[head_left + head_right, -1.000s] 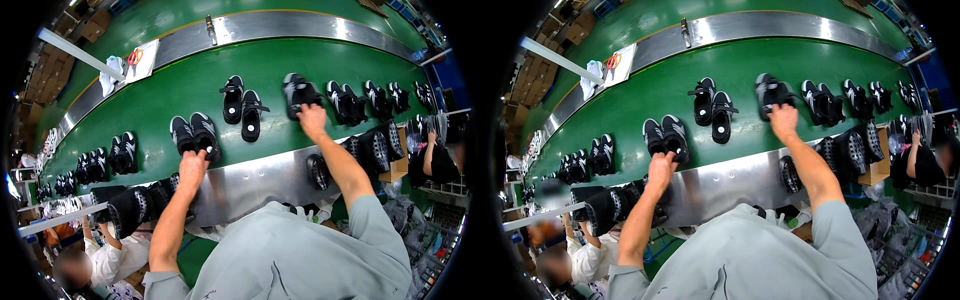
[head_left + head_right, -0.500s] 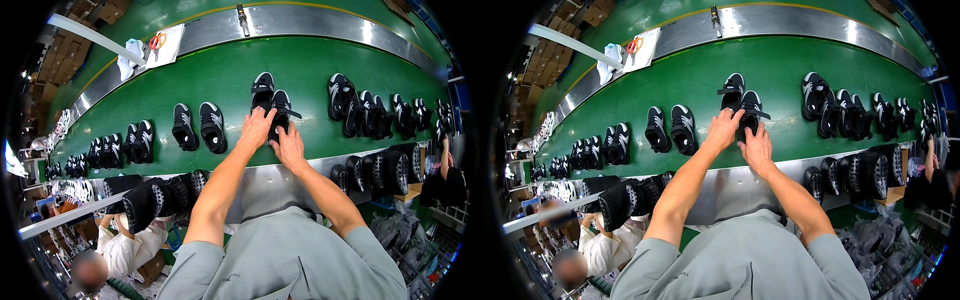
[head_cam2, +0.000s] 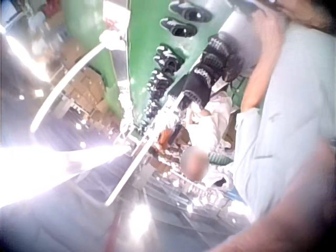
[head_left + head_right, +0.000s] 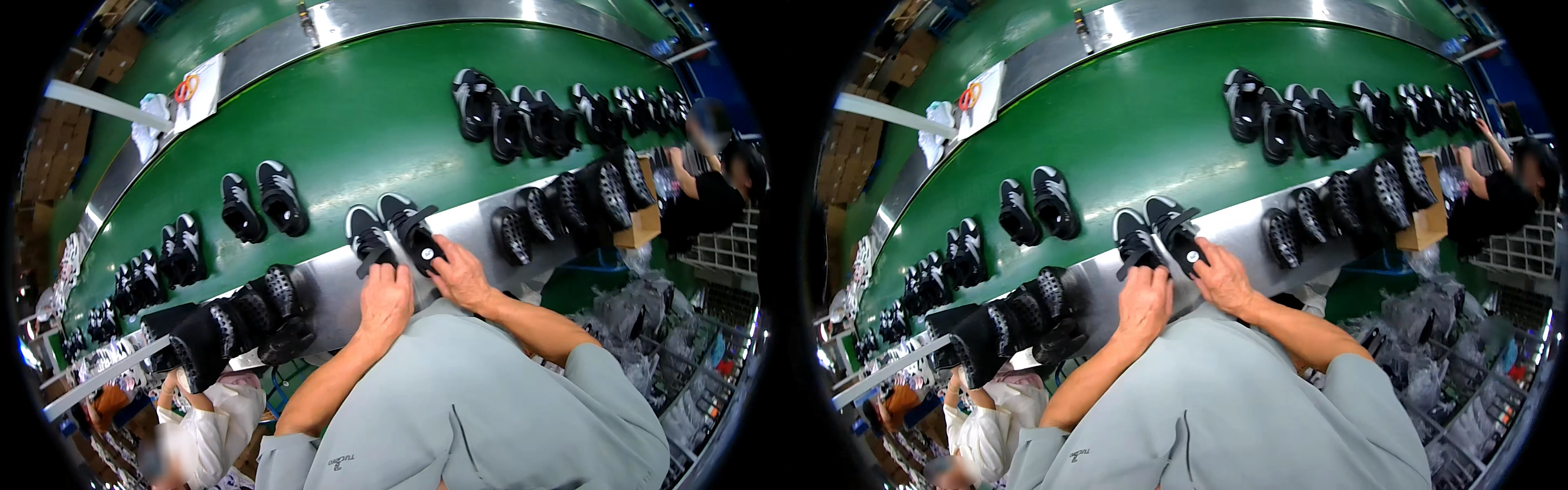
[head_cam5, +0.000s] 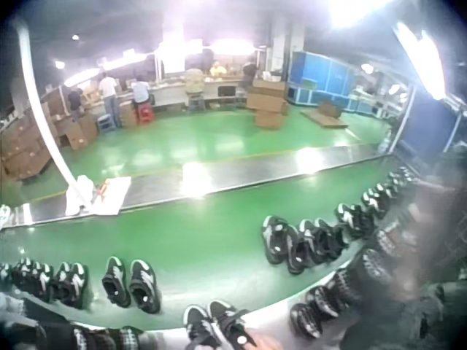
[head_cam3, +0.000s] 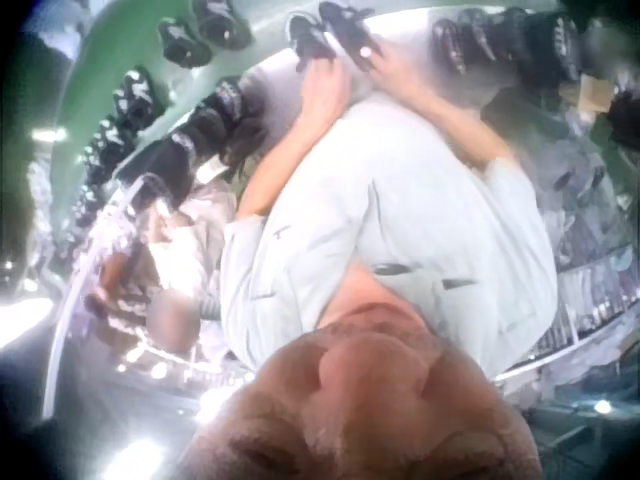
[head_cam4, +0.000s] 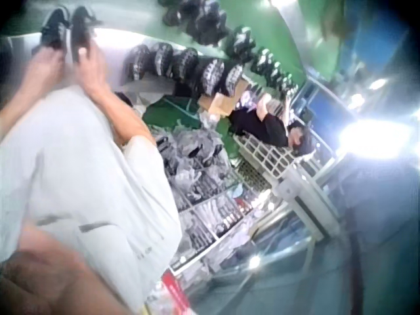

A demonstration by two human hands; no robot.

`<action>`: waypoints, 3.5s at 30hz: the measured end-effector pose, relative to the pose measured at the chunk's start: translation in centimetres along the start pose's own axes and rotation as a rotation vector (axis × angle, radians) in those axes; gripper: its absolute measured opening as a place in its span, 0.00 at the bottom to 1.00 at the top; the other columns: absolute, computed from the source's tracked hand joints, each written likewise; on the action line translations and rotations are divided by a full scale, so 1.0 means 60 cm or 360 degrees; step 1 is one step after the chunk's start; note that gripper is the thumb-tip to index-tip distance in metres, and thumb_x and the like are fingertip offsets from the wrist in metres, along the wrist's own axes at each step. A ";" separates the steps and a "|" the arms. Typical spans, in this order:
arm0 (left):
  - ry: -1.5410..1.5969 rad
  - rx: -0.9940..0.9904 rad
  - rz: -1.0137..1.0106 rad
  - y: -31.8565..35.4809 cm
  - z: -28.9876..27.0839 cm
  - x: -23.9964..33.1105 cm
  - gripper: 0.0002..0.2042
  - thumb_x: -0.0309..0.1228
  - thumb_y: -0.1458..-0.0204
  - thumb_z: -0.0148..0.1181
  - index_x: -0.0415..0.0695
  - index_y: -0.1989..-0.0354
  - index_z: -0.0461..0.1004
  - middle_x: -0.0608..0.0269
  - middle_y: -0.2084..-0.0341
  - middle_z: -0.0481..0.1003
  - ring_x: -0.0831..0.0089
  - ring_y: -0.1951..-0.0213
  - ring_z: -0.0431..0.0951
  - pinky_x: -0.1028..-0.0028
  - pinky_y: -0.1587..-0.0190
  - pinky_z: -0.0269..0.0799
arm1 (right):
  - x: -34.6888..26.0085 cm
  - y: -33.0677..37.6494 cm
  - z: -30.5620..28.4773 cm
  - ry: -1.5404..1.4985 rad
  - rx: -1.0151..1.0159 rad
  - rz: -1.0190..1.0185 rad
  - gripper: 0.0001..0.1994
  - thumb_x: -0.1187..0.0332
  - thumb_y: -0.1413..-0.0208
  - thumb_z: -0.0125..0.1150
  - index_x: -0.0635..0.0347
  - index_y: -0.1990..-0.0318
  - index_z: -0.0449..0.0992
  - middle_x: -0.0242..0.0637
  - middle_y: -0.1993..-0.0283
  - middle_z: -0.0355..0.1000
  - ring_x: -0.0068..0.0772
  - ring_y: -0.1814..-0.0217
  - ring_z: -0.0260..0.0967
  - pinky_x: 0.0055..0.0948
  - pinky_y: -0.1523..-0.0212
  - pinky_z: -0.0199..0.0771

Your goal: The person inserts plastic shoe trees into sneakers by hand, fastens their straps, and places the shoes onto the conveyor belt.

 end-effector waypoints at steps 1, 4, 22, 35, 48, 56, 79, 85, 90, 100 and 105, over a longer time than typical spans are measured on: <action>-0.0011 0.0229 0.0044 -0.013 -0.035 0.019 0.16 0.26 0.53 0.66 0.39 0.56 0.73 0.53 0.68 0.71 0.54 0.63 0.72 0.59 0.62 0.71 | -0.002 0.018 0.008 0.0032 0.0006 0.0011 0.14 0.70 0.55 0.71 0.62 0.62 0.74 0.54 0.38 0.65 0.52 0.47 0.70 0.44 0.49 0.74; -0.0131 0.0129 -0.0022 -0.064 -0.016 0.035 0.18 0.29 0.54 0.68 0.37 0.55 0.72 0.53 0.67 0.72 0.55 0.60 0.72 0.62 0.59 0.70 | 0.000 0.046 0.006 0.0108 -0.0030 0.0075 0.16 0.68 0.55 0.71 0.62 0.59 0.74 0.54 0.37 0.64 0.52 0.47 0.70 0.44 0.49 0.73; 0.0120 0.0063 -0.0196 -0.084 0.071 -0.013 0.10 0.26 0.49 0.64 0.32 0.64 0.73 0.43 0.68 0.75 0.47 0.62 0.77 0.55 0.59 0.75 | 0.181 0.181 -0.138 0.0943 0.0188 0.0992 0.27 0.45 0.45 0.63 0.64 0.55 0.74 0.44 0.61 0.71 0.49 0.59 0.72 0.44 0.64 0.77; 0.0503 0.0094 -0.0271 -0.074 0.100 -0.035 0.15 0.22 0.53 0.60 0.35 0.55 0.77 0.40 0.64 0.75 0.44 0.57 0.76 0.54 0.51 0.73 | 0.021 0.140 -0.117 -0.0135 -0.0412 0.0851 0.23 0.50 0.42 0.60 0.69 0.62 0.75 0.53 0.69 0.75 0.59 0.62 0.74 0.47 0.62 0.74; 0.0431 -0.0139 -0.0143 -0.113 0.079 -0.016 0.16 0.38 0.46 0.64 0.32 0.69 0.78 0.39 0.69 0.76 0.42 0.62 0.77 0.55 0.56 0.72 | 0.038 0.146 -0.086 -0.1277 -0.0748 0.1411 0.24 0.51 0.43 0.63 0.63 0.79 0.69 0.24 0.83 0.55 0.18 0.82 0.49 0.29 0.82 0.46; 0.0855 -0.0593 -0.0140 -0.099 0.124 -0.005 0.10 0.29 0.47 0.62 0.33 0.65 0.77 0.38 0.67 0.77 0.44 0.59 0.78 0.56 0.56 0.72 | 0.097 0.160 -0.037 -0.1004 -0.0715 0.1682 0.23 0.53 0.43 0.63 0.65 0.79 0.71 0.35 0.82 0.65 0.29 0.83 0.61 0.35 0.81 0.61; 0.0543 -0.0083 -0.0129 -0.061 0.084 0.017 0.45 0.27 0.57 0.71 0.46 0.28 0.53 0.40 0.64 0.76 0.44 0.58 0.78 0.57 0.53 0.74 | 0.058 0.083 -0.044 -0.0071 0.0202 0.0602 0.21 0.71 0.47 0.66 0.70 0.48 0.68 0.56 0.55 0.72 0.60 0.49 0.71 0.49 0.52 0.72; 0.0430 -0.0249 -0.0667 -0.050 0.149 -0.006 0.42 0.23 0.54 0.63 0.34 0.29 0.48 0.39 0.74 0.79 0.41 0.68 0.81 0.51 0.62 0.77 | 0.104 0.050 0.033 -0.0080 -0.0225 0.0909 0.17 0.68 0.49 0.65 0.72 0.57 0.71 0.61 0.63 0.76 0.64 0.60 0.75 0.55 0.59 0.75; 0.0264 -0.0253 -0.0653 -0.051 0.140 -0.002 0.39 0.24 0.54 0.63 0.31 0.32 0.52 0.40 0.76 0.78 0.41 0.71 0.80 0.51 0.67 0.77 | 0.127 0.046 0.064 0.0054 -0.0101 0.0882 0.12 0.66 0.50 0.64 0.68 0.65 0.77 0.57 0.63 0.77 0.63 0.61 0.76 0.54 0.58 0.76; 0.0067 -0.0069 -0.0474 0.066 0.096 -0.049 0.12 0.27 0.53 0.65 0.31 0.63 0.78 0.36 0.63 0.73 0.41 0.58 0.76 0.51 0.58 0.74 | 0.113 0.031 0.062 0.0187 -0.0401 0.0829 0.13 0.62 0.48 0.64 0.65 0.66 0.79 0.58 0.64 0.78 0.60 0.60 0.77 0.52 0.57 0.78; 0.0423 0.0014 -0.0417 0.055 0.056 0.009 0.14 0.29 0.51 0.64 0.32 0.59 0.77 0.39 0.62 0.73 0.44 0.57 0.75 0.53 0.54 0.74 | 0.153 0.041 0.042 0.0127 -0.0395 0.0784 0.19 0.57 0.48 0.65 0.70 0.62 0.78 0.60 0.62 0.78 0.65 0.58 0.76 0.54 0.56 0.76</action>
Point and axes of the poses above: each hand's wrist, its own y-axis away from the middle knuckle, its own z-axis out of the palm, x = y × z, the point moved 9 cm from there along -y, towards the middle knuckle
